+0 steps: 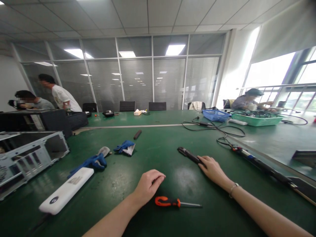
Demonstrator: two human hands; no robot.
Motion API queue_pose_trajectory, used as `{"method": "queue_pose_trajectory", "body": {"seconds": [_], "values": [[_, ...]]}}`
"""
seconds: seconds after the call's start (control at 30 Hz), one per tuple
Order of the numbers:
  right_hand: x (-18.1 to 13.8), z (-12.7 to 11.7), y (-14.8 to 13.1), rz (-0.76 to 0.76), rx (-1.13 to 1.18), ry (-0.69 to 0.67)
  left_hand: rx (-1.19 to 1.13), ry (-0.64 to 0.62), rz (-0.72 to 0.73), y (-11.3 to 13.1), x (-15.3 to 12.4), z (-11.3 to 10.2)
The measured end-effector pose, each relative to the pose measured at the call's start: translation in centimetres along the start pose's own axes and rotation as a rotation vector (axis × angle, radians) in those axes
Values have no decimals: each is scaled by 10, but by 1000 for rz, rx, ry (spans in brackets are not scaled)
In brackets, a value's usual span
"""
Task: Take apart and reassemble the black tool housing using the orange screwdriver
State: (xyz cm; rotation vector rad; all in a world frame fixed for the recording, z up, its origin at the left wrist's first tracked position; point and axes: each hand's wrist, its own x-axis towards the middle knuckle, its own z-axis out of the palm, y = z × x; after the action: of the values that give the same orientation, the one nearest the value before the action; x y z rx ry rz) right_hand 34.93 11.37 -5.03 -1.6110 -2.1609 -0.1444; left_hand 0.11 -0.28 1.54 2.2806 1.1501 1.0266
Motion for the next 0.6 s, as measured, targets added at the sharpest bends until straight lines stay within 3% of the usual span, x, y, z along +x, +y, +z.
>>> {"method": "queue_pose_trajectory", "body": {"seconds": [0.13,0.27,0.5,0.6], "values": [[-10,-8,-70,-243,237,-104,113,133,27,1,0,-4],[-24,-30,-112,-409,481,-239,185,134,15,0,-1,-7],[-29,-57,-118,-449,706,-445,232,-156,-19,-7,-4,-4],[-19,-55,-104,-383,673,-385,242,-197,-17,-8,-2,-4]]}}
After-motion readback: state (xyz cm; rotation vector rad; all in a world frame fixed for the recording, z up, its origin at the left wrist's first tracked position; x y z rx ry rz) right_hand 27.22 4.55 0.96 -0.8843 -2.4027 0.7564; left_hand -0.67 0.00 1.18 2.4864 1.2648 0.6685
